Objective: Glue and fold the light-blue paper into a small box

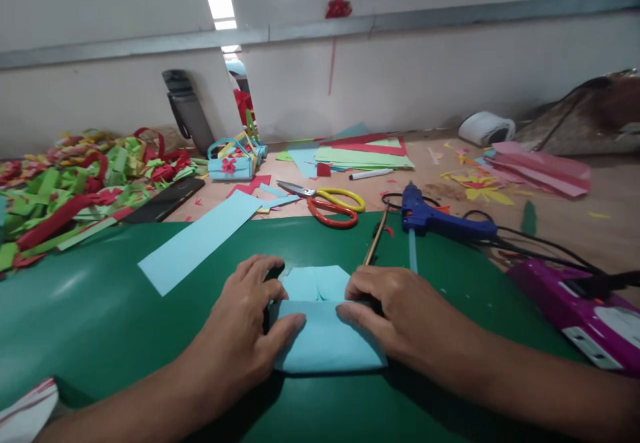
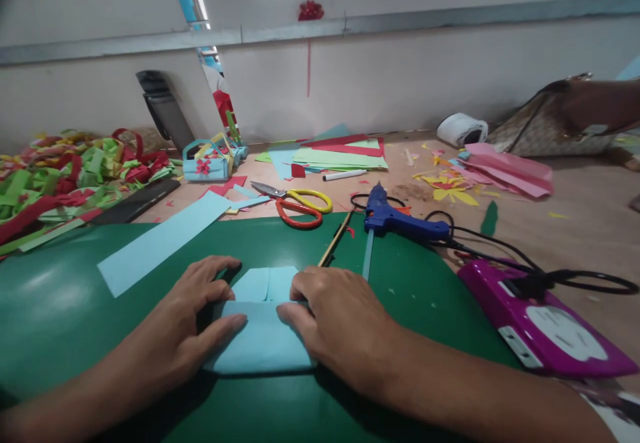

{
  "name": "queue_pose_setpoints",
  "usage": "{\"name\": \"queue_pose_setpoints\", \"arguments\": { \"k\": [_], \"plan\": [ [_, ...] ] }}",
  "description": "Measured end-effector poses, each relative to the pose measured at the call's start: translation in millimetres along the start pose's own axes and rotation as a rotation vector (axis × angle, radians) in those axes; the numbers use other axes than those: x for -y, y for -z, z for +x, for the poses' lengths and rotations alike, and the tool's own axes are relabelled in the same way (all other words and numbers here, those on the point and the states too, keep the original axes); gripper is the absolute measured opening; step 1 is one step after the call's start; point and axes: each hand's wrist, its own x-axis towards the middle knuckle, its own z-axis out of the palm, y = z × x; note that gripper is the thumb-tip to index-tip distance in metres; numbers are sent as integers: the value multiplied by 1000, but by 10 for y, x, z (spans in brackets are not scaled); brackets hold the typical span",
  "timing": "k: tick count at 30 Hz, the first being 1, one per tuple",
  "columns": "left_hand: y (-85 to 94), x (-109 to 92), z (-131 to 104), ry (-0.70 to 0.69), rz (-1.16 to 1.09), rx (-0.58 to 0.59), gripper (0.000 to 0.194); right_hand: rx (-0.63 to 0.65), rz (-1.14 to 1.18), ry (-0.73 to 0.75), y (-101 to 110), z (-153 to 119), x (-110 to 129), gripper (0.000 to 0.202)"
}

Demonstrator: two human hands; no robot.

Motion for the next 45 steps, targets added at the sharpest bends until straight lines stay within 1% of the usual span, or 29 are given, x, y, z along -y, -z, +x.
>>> {"name": "queue_pose_setpoints", "arguments": {
  "k": [6,10,12,14,16,19,21,24,27,30,33,36,39,40,41,45],
  "plan": [
    [-24,14,-27,-47,18,-4,16,82,47,-56,49,57,52,13],
    [-2,-29,-21,-78,46,-30,14,64,89,-36,44,62,48,10],
    [29,-63,2,-63,53,-33,14,58,117,-7,47,68,31,9],
    [72,-93,51,-14,29,22,15,72,158,16,64,87,11,8],
    [117,-106,121,67,-44,139,17,114,208,13,95,116,-2,6],
    [165,-79,228,184,-196,316,17,204,219,-24,151,154,3,10],
    [174,-46,276,199,-270,364,16,256,195,-35,180,165,18,12],
    [173,-46,300,170,-298,364,26,271,161,-21,197,165,44,16],
    [175,-145,302,118,-226,347,35,268,132,-16,196,173,68,17],
    [185,-264,327,99,-117,368,32,302,137,-39,203,197,90,18],
    [198,-315,376,97,-58,397,30,372,158,-108,223,242,106,17],
    [212,-302,430,125,-60,442,26,484,152,-163,249,313,107,16],
    [211,-257,473,155,-119,526,21,604,155,-139,270,389,102,20],
    [204,-238,483,165,-143,536,20,632,155,-131,274,407,104,22],
    [194,-219,489,178,-168,536,20,643,150,-125,276,418,108,22],
    [151,-166,466,203,-241,496,16,612,72,-93,282,411,153,16]
  ]
}}
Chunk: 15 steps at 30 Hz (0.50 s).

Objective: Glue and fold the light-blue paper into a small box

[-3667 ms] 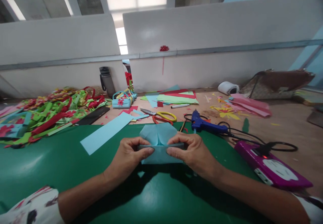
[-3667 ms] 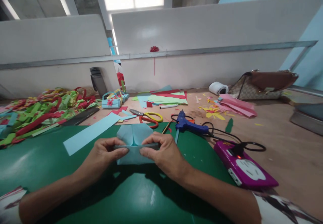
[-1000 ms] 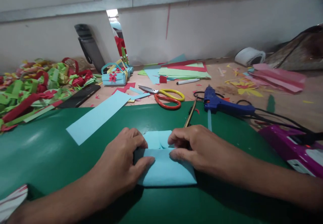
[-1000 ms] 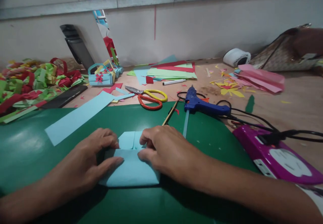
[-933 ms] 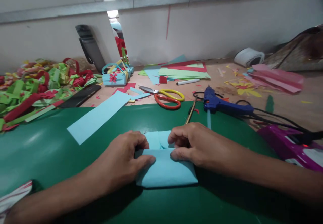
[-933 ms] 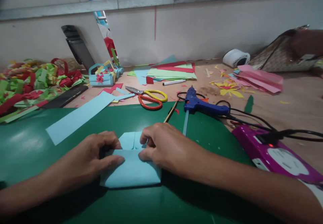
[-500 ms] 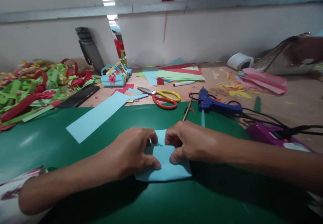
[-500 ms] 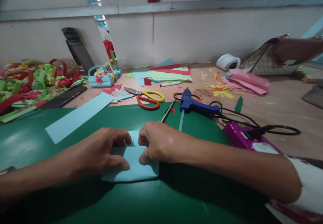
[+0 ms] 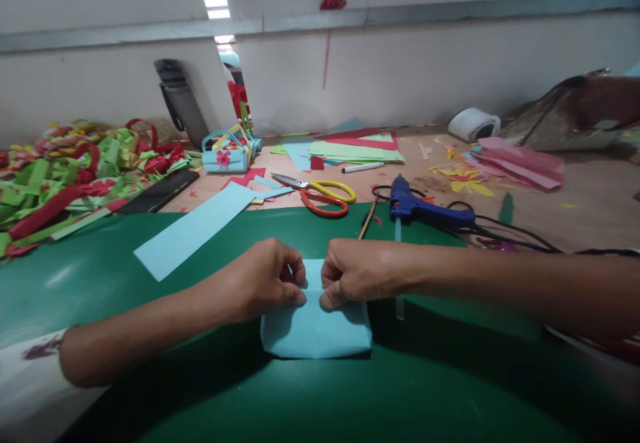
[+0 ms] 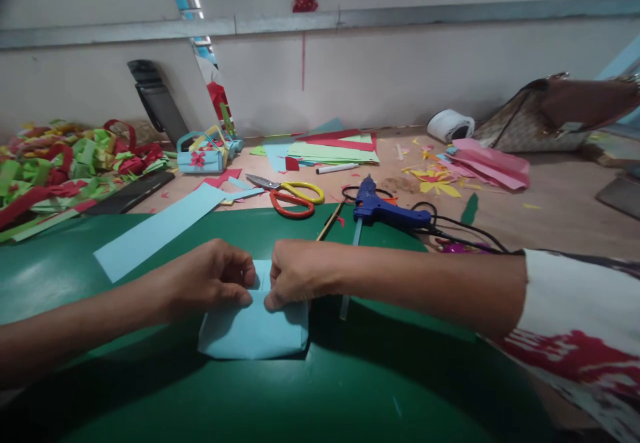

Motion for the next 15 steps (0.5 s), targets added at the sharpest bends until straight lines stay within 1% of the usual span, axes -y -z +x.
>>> {"name": "queue_pose_setpoints", "arguments": {
  "k": [5,10,15],
  "plan": [
    [-63,26,-81,-66,28,-83,11,-71,-42,-13,-28,-38,34,13],
    [-108,38,-153,-71,105,-158,12,-153,-47,-56,-64,-80,29,16],
    [-152,25,-237,-91,211,-216,11,-211,-130,-57,-90,-103,49,15]
  ]
}}
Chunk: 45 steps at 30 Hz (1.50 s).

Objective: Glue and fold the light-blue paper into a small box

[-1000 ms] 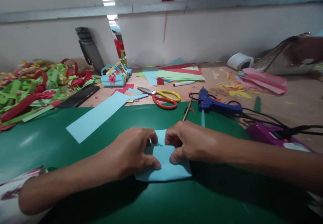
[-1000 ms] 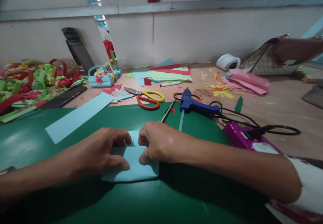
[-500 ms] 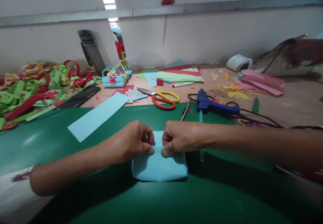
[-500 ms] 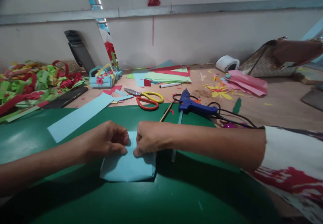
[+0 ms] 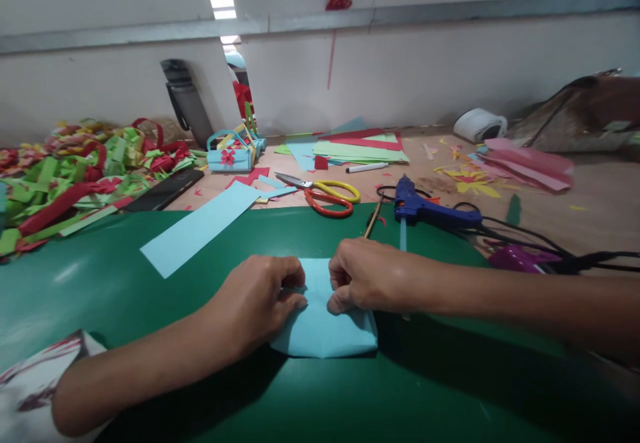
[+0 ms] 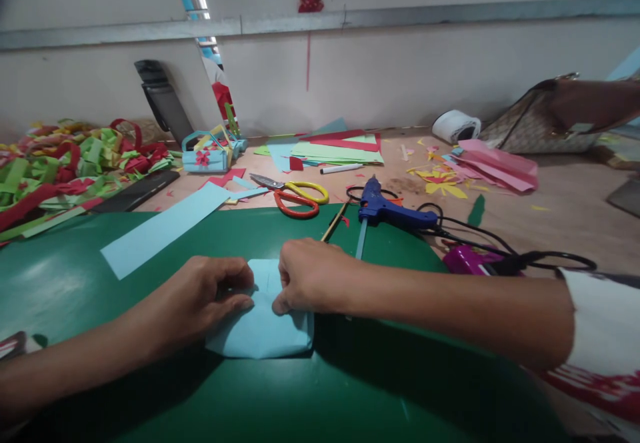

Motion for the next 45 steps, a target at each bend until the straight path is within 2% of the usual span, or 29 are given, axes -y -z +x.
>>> {"name": "queue_pose_setpoints", "arguments": {
  "k": [4,7,9,11,14,18,22,25,29,35,38,41,45],
  "plan": [
    [-48,40,-32,-53,82,-65,13,-42,-70,18,-16,10,8,17],
    [-76,79,-37,-177,194,-117,15,-55,-112,21,-24,14,17,17],
    [-80,65,-53,-279,287,-67,21,-56,-125,16,-29,15,24,17],
    [-75,5,-88,-346,384,40,24,-60,-136,10,-35,17,29,17],
    [-58,-134,-168,-333,483,129,26,-70,-144,10,-43,23,26,16],
    [-48,-246,-277,-297,483,156,52,-79,-144,27,-49,27,12,17],
    [-96,-198,-318,-352,505,112,70,-71,-144,44,-42,2,11,12],
    [-133,-155,-310,-362,518,56,73,-79,-135,71,-30,-49,2,13],
    [-151,-153,-306,-363,526,22,75,-113,-1,81,-38,-143,-57,24],
    [-192,-166,-331,-388,538,-53,70,-27,494,-84,-147,-215,-193,32],
    [-209,-179,-331,-378,546,-52,69,-23,634,-83,-192,-246,-248,36],
    [-213,-185,-318,-397,556,-33,71,-126,494,-7,-203,-319,-292,34],
    [-222,-162,-300,-390,585,-73,73,-409,-102,128,-277,-466,-326,18]
  ]
}}
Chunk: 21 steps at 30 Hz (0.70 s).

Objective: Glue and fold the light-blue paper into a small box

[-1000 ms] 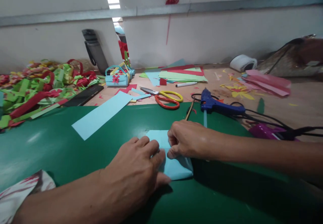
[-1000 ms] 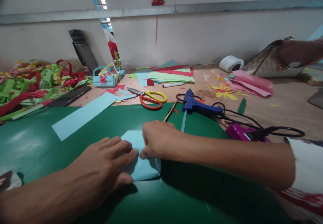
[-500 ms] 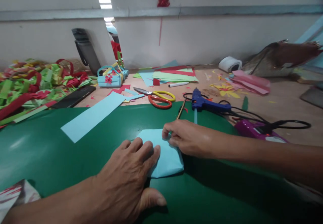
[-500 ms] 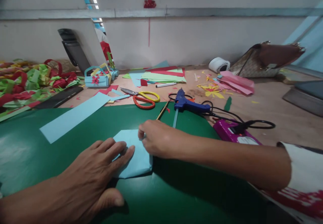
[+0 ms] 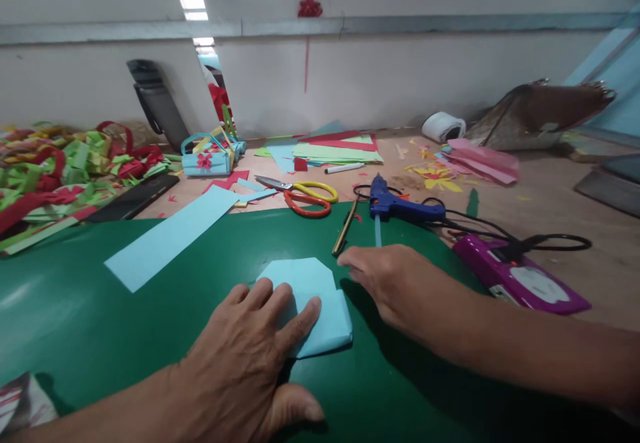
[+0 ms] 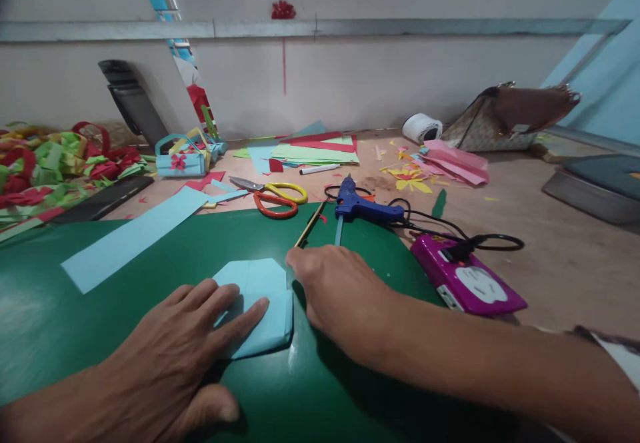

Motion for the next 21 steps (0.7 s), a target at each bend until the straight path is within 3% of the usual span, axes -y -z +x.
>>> {"name": "queue_pose_setpoints", "arguments": {
  "k": [4,6,8,14,17,19,21],
  "plan": [
    [-54,0,-14,-8,25,-49,78,-194,-55,380,-218,-211,17,22],
    [-82,-11,-21,-1,36,-72,81,-302,-90,485,-356,-295,23,29],
    [-107,-23,-25,-5,45,-96,83,-368,-143,510,-454,-343,27,36],
    [-195,-49,-93,-23,108,-111,86,-396,-205,499,-505,-310,49,42],
    [-283,-86,-197,-66,187,-93,63,-428,-230,531,-525,-253,57,44],
    [-348,-119,-268,-74,274,-148,47,-428,-240,547,-541,-217,58,44],
    [-397,-149,-319,-105,325,-170,44,-416,-266,575,-547,-190,54,43]
  ]
}}
